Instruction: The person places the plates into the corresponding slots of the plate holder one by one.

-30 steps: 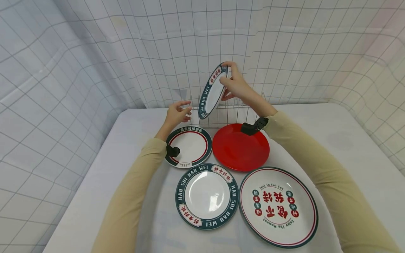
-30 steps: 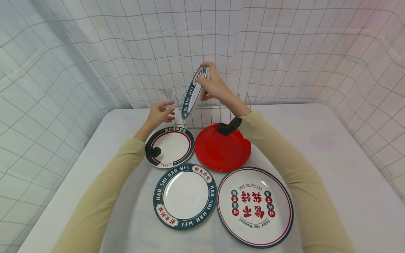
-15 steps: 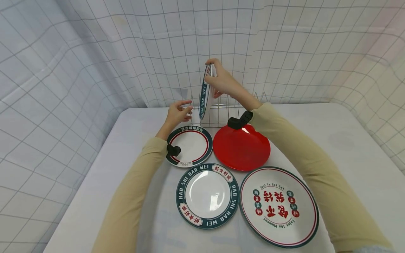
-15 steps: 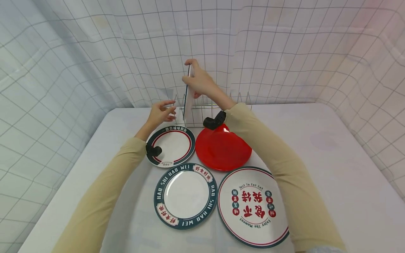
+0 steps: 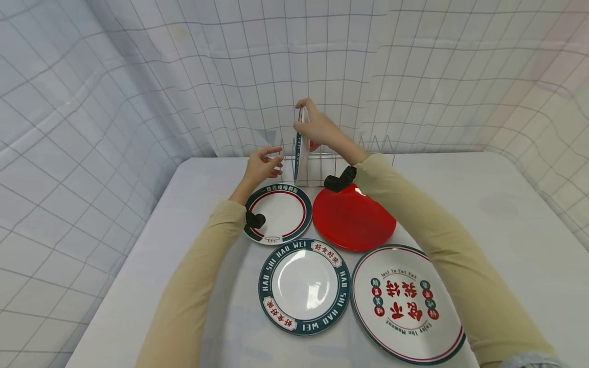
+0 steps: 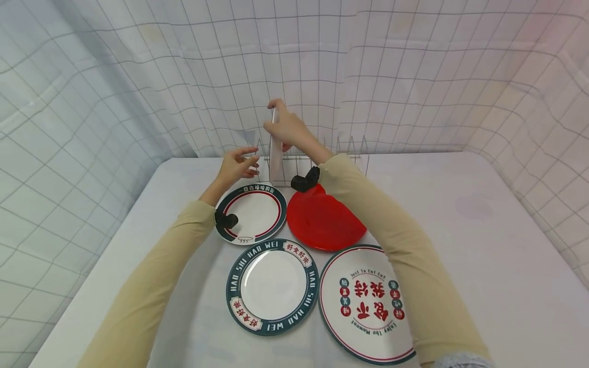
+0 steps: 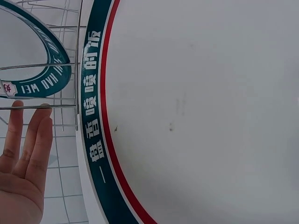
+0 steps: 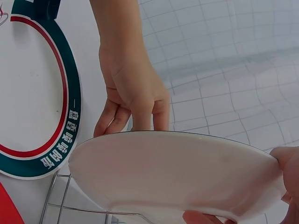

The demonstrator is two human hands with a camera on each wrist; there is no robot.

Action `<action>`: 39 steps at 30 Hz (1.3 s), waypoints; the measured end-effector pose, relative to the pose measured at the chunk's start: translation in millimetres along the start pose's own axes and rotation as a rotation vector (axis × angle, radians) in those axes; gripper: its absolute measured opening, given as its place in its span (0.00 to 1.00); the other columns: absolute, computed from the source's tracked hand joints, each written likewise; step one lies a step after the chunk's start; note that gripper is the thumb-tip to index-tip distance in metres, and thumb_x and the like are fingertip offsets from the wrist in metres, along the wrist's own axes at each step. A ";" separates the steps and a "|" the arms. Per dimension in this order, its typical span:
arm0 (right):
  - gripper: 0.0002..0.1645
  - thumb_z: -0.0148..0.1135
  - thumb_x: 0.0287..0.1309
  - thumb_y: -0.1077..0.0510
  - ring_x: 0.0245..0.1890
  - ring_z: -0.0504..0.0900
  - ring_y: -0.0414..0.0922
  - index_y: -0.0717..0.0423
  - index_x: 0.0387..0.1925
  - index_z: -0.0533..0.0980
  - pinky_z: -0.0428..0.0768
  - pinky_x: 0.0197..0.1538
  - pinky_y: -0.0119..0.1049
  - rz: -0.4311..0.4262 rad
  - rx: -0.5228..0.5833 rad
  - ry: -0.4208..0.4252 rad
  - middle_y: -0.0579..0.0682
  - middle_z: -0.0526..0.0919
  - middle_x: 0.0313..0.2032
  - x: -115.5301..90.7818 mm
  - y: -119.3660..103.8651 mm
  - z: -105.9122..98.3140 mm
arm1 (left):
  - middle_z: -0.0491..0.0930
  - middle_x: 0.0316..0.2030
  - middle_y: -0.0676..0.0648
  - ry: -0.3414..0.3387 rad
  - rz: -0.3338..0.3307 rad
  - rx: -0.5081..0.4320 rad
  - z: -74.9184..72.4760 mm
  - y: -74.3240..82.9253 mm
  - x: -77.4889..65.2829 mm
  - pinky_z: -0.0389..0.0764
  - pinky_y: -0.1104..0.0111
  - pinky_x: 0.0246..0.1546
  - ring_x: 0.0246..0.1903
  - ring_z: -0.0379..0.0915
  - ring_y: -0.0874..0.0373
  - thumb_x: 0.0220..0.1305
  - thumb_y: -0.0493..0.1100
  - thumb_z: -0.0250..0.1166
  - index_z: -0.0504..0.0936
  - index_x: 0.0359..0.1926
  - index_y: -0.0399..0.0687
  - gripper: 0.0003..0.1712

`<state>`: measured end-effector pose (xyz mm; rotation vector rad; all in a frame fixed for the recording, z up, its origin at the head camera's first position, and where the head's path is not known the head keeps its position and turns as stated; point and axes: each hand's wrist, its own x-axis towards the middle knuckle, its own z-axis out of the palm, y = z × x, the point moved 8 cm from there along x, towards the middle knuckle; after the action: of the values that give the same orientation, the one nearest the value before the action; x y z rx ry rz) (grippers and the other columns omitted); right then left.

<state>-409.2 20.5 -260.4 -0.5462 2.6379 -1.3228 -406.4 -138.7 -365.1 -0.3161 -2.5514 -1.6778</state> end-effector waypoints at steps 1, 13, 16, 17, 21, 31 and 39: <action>0.33 0.50 0.68 0.52 0.34 0.81 0.56 0.44 0.69 0.51 0.87 0.36 0.47 -0.001 0.001 0.004 0.67 0.68 0.58 0.7 0.6 0.7 | 0.82 0.44 0.29 0.001 -0.001 0.000 0.0 -0.3 -0.1 0.86 0.69 0.31 0.36 0.85 0.41 0.69 0.44 0.59 0.73 0.62 0.39 0.24; 0.35 0.50 0.68 0.51 0.31 0.81 0.53 0.44 0.71 0.50 0.87 0.35 0.45 -0.027 -0.051 0.054 0.67 0.72 0.53 5.4 8.9 4.6 | 0.83 0.44 0.31 0.010 -0.011 0.023 1.2 -0.2 -1.1 0.87 0.68 0.33 0.35 0.86 0.44 0.69 0.45 0.59 0.75 0.62 0.45 0.23; 0.37 0.50 0.68 0.50 0.32 0.81 0.54 0.43 0.73 0.49 0.87 0.33 0.45 -0.048 -0.074 0.051 0.65 0.73 0.53 6.7 10.7 4.9 | 0.83 0.44 0.32 0.008 -0.008 0.014 1.4 0.3 -0.9 0.87 0.66 0.33 0.36 0.85 0.41 0.69 0.45 0.59 0.75 0.62 0.44 0.23; 0.37 0.50 0.68 0.49 0.32 0.80 0.55 0.43 0.73 0.48 0.87 0.33 0.45 -0.053 -0.078 0.047 0.65 0.73 0.52 7.2 11.5 4.8 | 0.83 0.44 0.31 0.007 -0.005 0.009 1.5 0.5 -0.7 0.87 0.66 0.33 0.37 0.84 0.40 0.69 0.45 0.59 0.75 0.62 0.43 0.23; 0.41 0.51 0.68 0.46 0.37 0.80 0.57 0.44 0.75 0.45 0.86 0.31 0.43 -0.069 -0.111 0.029 0.67 0.72 0.57 7.8 13.9 3.9 | 0.82 0.43 0.29 0.003 0.006 0.002 1.6 0.6 -0.3 0.87 0.66 0.33 0.36 0.85 0.40 0.69 0.44 0.59 0.74 0.62 0.40 0.24; 0.42 0.55 0.65 0.44 0.44 0.78 0.54 0.42 0.75 0.49 0.86 0.37 0.44 -0.101 -0.031 0.086 0.64 0.68 0.59 -2.8 11.2 -11.1 | 0.82 0.43 0.29 0.005 -0.004 0.005 0.9 -0.3 -0.1 0.87 0.67 0.32 0.36 0.85 0.41 0.69 0.44 0.59 0.75 0.62 0.43 0.23; 0.40 0.56 0.64 0.44 0.44 0.77 0.51 0.39 0.73 0.52 0.84 0.38 0.40 -0.089 0.008 0.103 0.60 0.68 0.62 -23.5 17.2 -28.5 | 0.83 0.43 0.29 0.005 -0.012 0.002 -0.6 -3.1 1.4 0.87 0.66 0.33 0.38 0.84 0.38 0.69 0.45 0.60 0.74 0.62 0.41 0.24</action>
<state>-399.9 60.1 -257.7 -0.6170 2.7176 -1.4232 -408.5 -140.2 -367.4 -0.2962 -2.5565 -1.6774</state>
